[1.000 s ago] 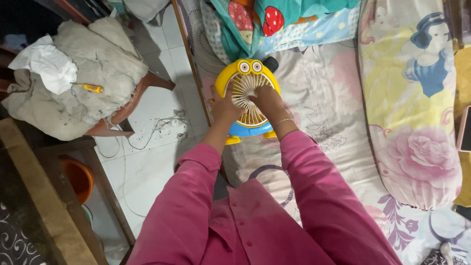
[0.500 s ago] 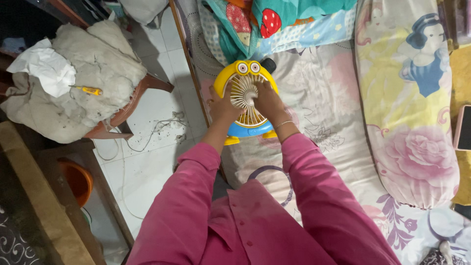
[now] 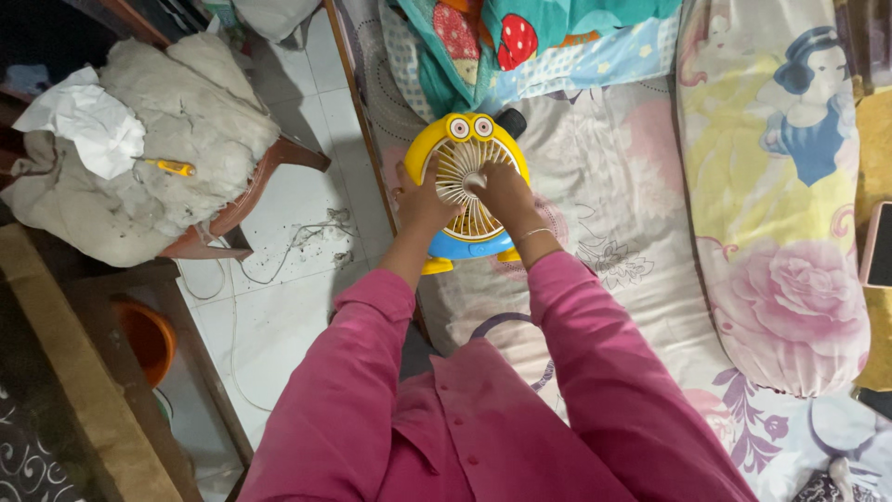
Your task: The person assembles a small yellow and blue fan by attaching the front grille to the main body using a screwdriver. They then place the assembled fan on a bed.
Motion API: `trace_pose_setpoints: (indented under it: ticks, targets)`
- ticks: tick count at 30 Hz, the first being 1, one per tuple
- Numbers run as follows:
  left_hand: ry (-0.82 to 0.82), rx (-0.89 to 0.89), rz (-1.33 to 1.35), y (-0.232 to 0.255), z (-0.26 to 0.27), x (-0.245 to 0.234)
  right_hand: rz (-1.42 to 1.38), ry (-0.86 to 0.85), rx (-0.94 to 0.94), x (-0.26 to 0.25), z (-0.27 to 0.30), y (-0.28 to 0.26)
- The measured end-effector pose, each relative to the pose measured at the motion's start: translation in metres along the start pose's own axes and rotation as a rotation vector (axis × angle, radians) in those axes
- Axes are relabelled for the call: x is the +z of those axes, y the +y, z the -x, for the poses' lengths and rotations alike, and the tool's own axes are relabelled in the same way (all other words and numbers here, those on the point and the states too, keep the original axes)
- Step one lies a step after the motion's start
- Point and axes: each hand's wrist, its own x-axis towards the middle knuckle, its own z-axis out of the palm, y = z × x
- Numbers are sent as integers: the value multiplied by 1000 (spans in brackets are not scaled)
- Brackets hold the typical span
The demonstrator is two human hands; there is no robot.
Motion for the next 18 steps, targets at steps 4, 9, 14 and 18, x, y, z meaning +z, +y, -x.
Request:
trace_pose_setpoints:
  ticks: [4, 9, 14, 18]
  targets:
    - [1, 2, 15, -4, -3, 4, 179, -186, 252, 6, -7, 2]
    - [19, -5, 15, -5, -6, 7, -2, 157, -239, 16, -8, 14]
    - [-18, -41, 20, -3, -7, 8, 105, -48, 174, 25, -11, 15]
    - [-20, -35, 22, -2, -6, 5, 39, 135, -247, 19, -11, 20]
